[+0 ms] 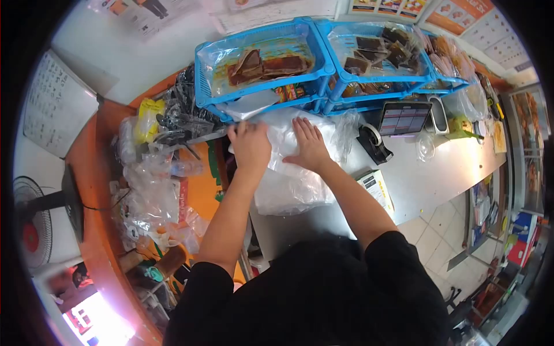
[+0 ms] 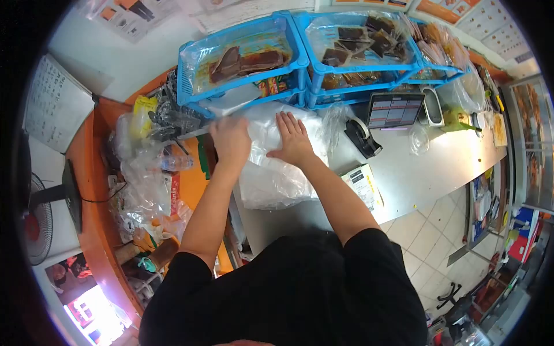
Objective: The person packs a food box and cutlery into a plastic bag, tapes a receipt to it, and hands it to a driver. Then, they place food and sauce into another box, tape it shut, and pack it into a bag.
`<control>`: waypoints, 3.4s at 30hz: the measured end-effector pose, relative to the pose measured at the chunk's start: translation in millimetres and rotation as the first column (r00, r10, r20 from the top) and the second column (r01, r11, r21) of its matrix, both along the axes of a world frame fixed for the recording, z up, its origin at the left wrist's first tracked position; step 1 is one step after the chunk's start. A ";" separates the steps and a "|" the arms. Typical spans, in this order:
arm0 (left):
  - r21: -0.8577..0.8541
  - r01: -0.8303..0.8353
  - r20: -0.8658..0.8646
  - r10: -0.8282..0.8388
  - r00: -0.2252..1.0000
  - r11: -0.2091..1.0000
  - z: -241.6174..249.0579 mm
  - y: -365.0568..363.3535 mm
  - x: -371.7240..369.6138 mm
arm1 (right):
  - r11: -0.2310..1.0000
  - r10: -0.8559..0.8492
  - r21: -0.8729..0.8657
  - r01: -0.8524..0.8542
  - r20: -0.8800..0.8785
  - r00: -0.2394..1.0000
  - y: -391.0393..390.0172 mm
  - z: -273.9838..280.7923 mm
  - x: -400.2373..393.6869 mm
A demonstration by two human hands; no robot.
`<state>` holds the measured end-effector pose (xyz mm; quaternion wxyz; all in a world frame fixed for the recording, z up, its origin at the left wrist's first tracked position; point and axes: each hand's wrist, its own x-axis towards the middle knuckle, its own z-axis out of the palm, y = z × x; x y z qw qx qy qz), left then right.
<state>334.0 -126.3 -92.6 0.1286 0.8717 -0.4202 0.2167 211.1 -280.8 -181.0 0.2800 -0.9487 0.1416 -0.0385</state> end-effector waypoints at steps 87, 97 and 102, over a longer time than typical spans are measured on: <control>-0.237 -0.164 -0.949 -0.264 -0.173 0.958 33.0 -133.3 -460.7 | 0.797 0.137 0.526 -0.296 0.319 0.938 -221.8 165.6 -453.2; -0.277 -0.030 -0.960 -0.275 0.043 0.961 10.9 -172.9 -496.8 | 0.794 0.349 0.523 -0.309 0.024 0.937 -251.5 180.0 -428.0; -0.079 -0.236 -0.984 -0.114 -0.140 0.969 14.5 -182.9 -490.7 | 0.954 0.184 -0.299 0.004 0.597 0.781 -245.7 189.9 -434.2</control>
